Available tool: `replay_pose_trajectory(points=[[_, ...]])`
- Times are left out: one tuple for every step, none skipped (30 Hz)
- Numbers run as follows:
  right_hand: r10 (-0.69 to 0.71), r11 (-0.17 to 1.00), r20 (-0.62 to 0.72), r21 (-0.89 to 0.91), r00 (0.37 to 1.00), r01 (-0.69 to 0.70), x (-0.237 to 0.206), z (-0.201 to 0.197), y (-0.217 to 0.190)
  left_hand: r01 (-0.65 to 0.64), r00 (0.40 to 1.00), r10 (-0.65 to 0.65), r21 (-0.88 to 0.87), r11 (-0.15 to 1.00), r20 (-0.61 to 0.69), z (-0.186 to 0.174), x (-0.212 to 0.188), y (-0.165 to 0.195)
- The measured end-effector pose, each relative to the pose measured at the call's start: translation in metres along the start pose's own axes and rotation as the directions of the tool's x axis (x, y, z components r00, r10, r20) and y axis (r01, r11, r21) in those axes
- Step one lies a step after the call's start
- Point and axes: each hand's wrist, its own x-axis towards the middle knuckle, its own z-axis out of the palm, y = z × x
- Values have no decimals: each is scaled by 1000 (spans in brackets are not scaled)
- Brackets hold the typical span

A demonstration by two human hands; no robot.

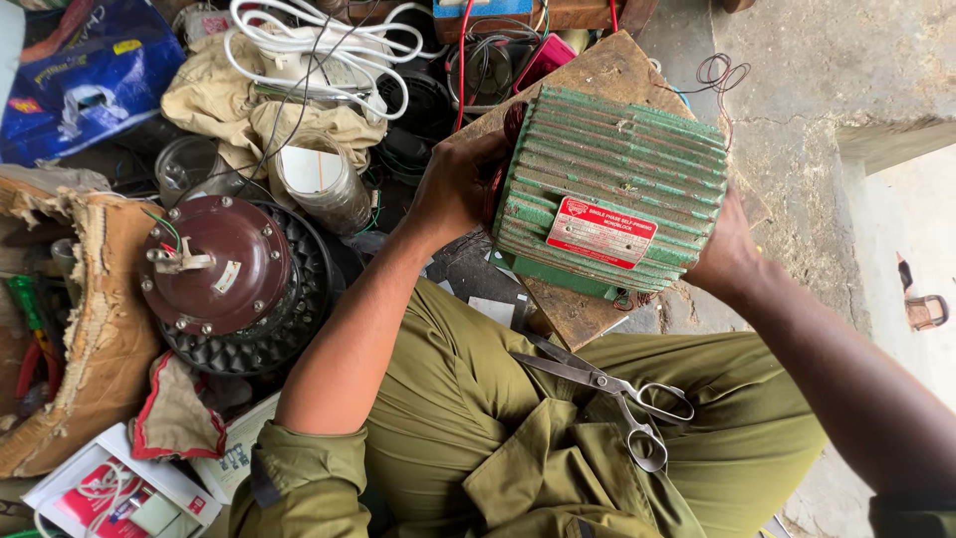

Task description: The person sits on the floor and works on a green electric motor, manipulating copper windings and adjusting components with their hands. They repeatedly reposition the motor and handle wires while surrounded by tools and parts.

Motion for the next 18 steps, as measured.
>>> replay_pose_trajectory(points=[[31,996,15,84,999,-32,3,-3,-2,18,1000,-18,-78,997,-1,1,-3,0],[63,983,35,169,997,-68,4,-5,-3,37,999,-38,-157,987,0,3,-6,1],[18,988,27,151,999,-22,5,-6,-3,55,998,-57,-233,971,-1,5,-8,2],[-32,991,10,133,999,30,6,-7,-3,54,998,-57,-258,965,-5,5,-9,2],[-79,990,-6,113,997,79,6,-7,-1,51,998,-56,-284,957,-7,6,-10,2],[-116,992,-20,48,993,117,6,-7,0,47,999,-51,-310,950,-5,7,-10,3],[-150,989,-31,-16,988,149,5,-5,2,54,996,-69,-219,974,-64,7,-11,3],[-183,980,-39,-81,982,179,4,-3,4,65,989,-82,-128,990,-126,7,-11,4],[-193,976,-29,-111,981,189,3,-1,6,84,978,-90,-37,996,-190,7,-12,4],[-201,970,-19,-141,979,197,0,1,8,143,974,-144,-19,989,-173,5,-13,4],[-210,963,-7,-171,978,206,-2,2,10,203,967,-200,-1,979,-158,3,-14,4],[-136,985,14,-100,991,137,-7,3,12,263,956,-257,20,965,-143,1,-16,4],[-60,998,33,-27,998,61,-14,4,14,239,961,-232,34,970,-148,0,-17,3],[13,999,55,43,998,-15,-20,5,15,213,967,-203,48,976,-153,0,-19,3],[-151,984,82,-82,985,157,-24,5,18,188,971,-176,58,980,-163,0,-19,2],[-304,924,139,-197,942,327,-30,3,22,188,972,-178,55,981,-151,-1,-19,1],[-437,823,218,-293,872,486,-35,1,26,191,974,-182,51,980,-138,-1,-19,0],[-485,796,227,-285,845,534,-35,-1,32,195,974,-188,48,980,-123,-1,-19,-1]])
